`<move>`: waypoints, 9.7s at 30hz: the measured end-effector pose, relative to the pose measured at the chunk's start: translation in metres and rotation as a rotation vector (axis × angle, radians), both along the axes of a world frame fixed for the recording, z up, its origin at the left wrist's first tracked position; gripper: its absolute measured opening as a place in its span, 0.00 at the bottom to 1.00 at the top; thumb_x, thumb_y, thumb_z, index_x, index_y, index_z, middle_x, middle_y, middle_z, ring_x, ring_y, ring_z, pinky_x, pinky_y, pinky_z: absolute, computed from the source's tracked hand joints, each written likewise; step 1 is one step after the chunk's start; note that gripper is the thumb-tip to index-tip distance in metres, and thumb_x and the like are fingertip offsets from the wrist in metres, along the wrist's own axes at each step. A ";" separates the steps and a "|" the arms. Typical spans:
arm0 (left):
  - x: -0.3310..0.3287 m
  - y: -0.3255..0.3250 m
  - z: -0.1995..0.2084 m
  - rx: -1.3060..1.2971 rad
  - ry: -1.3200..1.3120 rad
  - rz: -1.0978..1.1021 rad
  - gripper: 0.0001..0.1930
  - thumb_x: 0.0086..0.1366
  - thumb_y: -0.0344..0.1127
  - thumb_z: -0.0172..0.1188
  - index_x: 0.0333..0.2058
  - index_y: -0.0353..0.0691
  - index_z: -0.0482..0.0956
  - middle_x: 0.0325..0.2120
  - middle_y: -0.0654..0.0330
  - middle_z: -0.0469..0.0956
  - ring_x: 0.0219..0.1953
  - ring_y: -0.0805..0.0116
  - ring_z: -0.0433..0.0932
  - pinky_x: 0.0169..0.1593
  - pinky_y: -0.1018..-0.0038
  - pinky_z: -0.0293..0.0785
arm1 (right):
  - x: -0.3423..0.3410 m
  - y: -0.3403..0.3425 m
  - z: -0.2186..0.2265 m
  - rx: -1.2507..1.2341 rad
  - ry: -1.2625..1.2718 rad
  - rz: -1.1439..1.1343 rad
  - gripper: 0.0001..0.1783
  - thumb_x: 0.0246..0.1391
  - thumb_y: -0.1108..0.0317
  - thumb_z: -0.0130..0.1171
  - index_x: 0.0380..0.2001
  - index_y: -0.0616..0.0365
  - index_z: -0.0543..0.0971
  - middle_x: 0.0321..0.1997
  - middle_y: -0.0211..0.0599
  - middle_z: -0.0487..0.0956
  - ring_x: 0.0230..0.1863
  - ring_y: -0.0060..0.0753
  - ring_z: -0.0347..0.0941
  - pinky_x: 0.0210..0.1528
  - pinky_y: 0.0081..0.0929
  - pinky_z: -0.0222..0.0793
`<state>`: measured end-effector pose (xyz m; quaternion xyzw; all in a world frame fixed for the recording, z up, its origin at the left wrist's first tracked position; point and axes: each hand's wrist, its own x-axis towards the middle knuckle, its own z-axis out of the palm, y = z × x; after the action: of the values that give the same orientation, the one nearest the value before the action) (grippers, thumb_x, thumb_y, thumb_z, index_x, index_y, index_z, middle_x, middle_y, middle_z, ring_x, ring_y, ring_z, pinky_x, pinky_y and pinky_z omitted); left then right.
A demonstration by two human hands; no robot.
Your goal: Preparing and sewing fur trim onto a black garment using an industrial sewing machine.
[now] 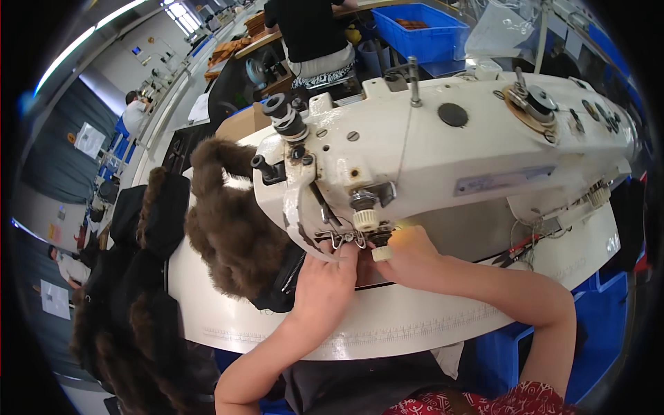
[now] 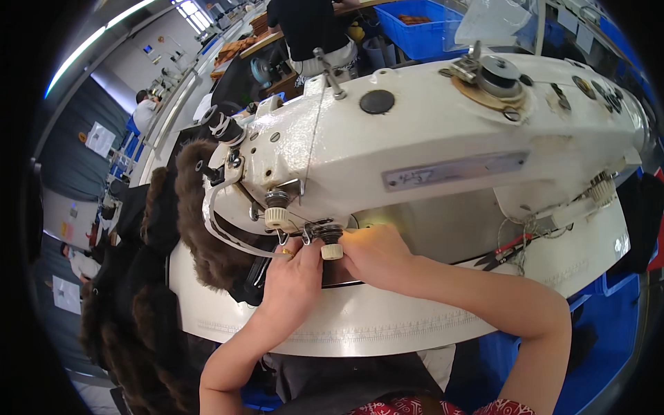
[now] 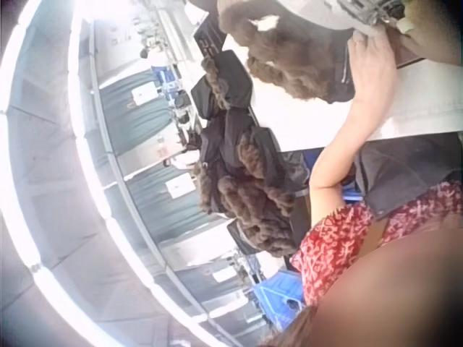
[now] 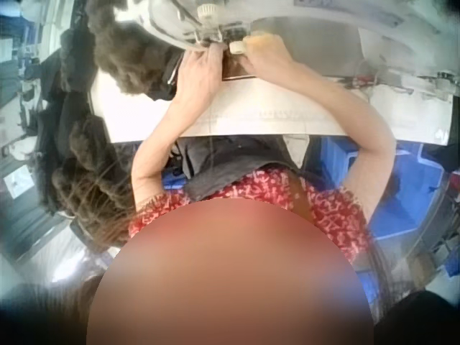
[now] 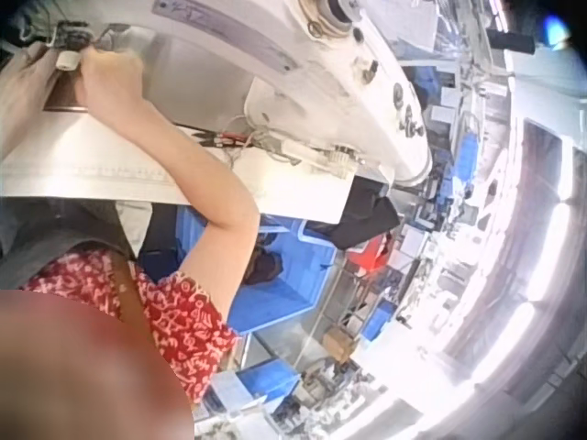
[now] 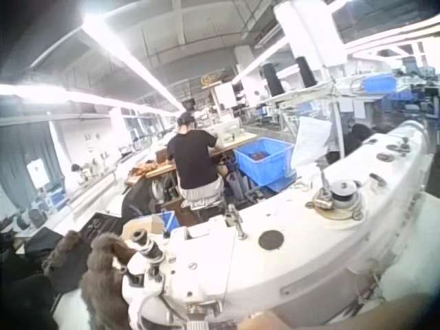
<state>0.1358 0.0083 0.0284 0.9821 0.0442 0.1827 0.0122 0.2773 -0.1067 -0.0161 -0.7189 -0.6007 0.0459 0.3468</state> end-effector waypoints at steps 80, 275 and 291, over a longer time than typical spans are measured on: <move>0.015 0.044 0.057 -0.519 0.734 0.062 0.11 0.67 0.40 0.57 0.35 0.36 0.79 0.23 0.50 0.78 0.26 0.56 0.79 0.31 0.66 0.74 | -0.050 -0.032 0.007 0.313 0.134 0.261 0.22 0.55 0.55 0.63 0.42 0.65 0.77 0.47 0.46 0.76 0.52 0.44 0.73 0.52 0.34 0.72; -0.006 0.030 0.074 -0.477 0.629 -0.103 0.09 0.56 0.36 0.68 0.34 0.41 0.81 0.28 0.63 0.78 0.31 0.63 0.79 0.35 0.70 0.75 | 0.000 -0.023 0.016 -0.046 0.479 0.259 0.11 0.54 0.71 0.59 0.42 0.56 0.75 0.40 0.34 0.77 0.34 0.37 0.77 0.37 0.32 0.74; -0.011 0.030 0.068 -0.538 0.554 -0.015 0.08 0.56 0.32 0.71 0.33 0.36 0.84 0.26 0.61 0.78 0.29 0.69 0.76 0.33 0.75 0.70 | -0.013 -0.032 -0.006 0.313 0.020 0.124 0.09 0.50 0.72 0.60 0.36 0.59 0.78 0.34 0.36 0.75 0.40 0.37 0.74 0.43 0.33 0.70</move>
<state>0.1252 0.0386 0.0968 0.9562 0.0848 -0.1079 0.2586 0.2644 -0.1389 -0.0222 -0.6171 -0.6403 -0.0198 0.4569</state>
